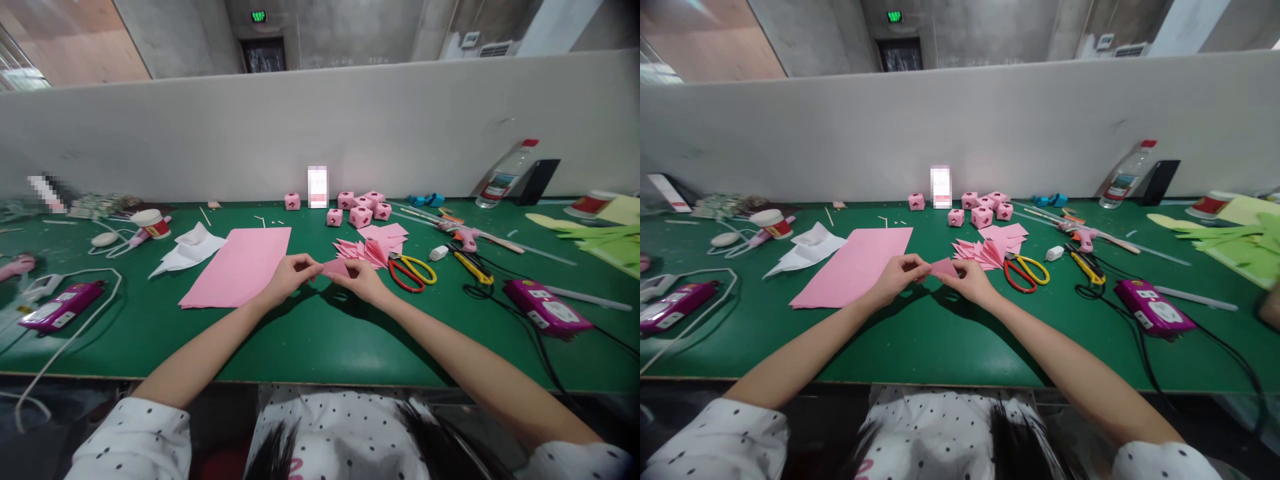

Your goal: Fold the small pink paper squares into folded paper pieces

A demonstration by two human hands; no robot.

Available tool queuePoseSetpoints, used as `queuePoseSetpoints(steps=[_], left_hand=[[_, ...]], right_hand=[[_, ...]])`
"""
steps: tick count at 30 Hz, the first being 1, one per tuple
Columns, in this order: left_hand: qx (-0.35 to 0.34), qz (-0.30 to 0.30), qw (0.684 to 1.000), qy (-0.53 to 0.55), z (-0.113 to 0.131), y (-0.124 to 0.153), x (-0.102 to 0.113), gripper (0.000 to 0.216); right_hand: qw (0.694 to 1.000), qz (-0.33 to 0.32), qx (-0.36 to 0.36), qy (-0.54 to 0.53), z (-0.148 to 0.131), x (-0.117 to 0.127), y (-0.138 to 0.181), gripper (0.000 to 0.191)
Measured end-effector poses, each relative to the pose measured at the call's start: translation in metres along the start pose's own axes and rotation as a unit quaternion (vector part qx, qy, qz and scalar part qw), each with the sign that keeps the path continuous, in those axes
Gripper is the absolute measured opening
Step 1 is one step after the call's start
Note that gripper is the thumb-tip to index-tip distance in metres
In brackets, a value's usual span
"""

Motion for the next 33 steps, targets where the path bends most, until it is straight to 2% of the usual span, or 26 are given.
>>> queuePoseSetpoints(steps=[5, 8, 11, 14, 16, 19, 21, 26, 29, 31, 33], left_hand=[[0.002, -0.049, 0.995, -0.086, -0.002, 0.0, -0.002, 0.037], [-0.018, -0.042, 0.987, -0.153, 0.0, 0.002, -0.005, 0.034], [-0.039, -0.041, 0.979, -0.197, 0.001, 0.002, -0.007, 0.029], [-0.044, -0.03, 0.977, -0.205, 0.002, 0.001, -0.009, 0.027], [-0.042, -0.014, 0.98, -0.193, 0.004, 0.001, -0.01, 0.029], [-0.036, 0.009, 0.983, -0.18, 0.004, 0.001, -0.009, 0.032], [-0.027, 0.012, 0.986, -0.167, 0.001, 0.0, -0.007, 0.033], [-0.021, 0.022, 0.988, -0.148, -0.008, -0.002, -0.001, 0.034], [-0.022, 0.027, 0.991, -0.126, -0.008, -0.001, 0.001, 0.035], [-0.021, 0.024, 0.993, -0.112, -0.008, 0.0, 0.002, 0.035], [-0.019, 0.019, 0.994, -0.103, -0.007, 0.0, 0.001, 0.035]], right_hand=[[0.989, 0.039, 0.011, 0.14, -0.002, 0.002, 0.002, 0.039], [0.977, 0.052, 0.027, 0.206, -0.004, 0.003, 0.003, 0.042], [0.959, 0.038, 0.06, 0.275, -0.007, 0.004, 0.004, 0.037], [0.931, 0.025, 0.098, 0.35, -0.013, 0.008, 0.003, 0.029], [0.924, 0.037, 0.104, 0.366, -0.015, 0.014, 0.002, 0.024], [0.943, 0.05, 0.087, 0.318, -0.014, 0.029, 0.0, 0.014], [0.952, 0.058, 0.076, 0.292, -0.011, 0.039, 0.0, 0.014], [0.943, 0.09, 0.057, 0.315, -0.009, 0.056, 0.0, 0.015], [0.968, 0.123, 0.04, 0.216, -0.008, 0.051, -0.001, 0.022], [0.982, 0.137, 0.034, 0.128, -0.009, 0.042, -0.001, 0.034], [0.989, 0.123, 0.028, 0.072, -0.009, 0.029, -0.002, 0.046]])
Point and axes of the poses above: each hand's wrist, its own y-axis away from the middle knuckle, its own x-axis out of the back of the hand, z = x × y, the point moved 2 cm from there along -y, towards the middle knuckle, and after that the axes turned 9 degrees about -z, right-handed, at the moved point
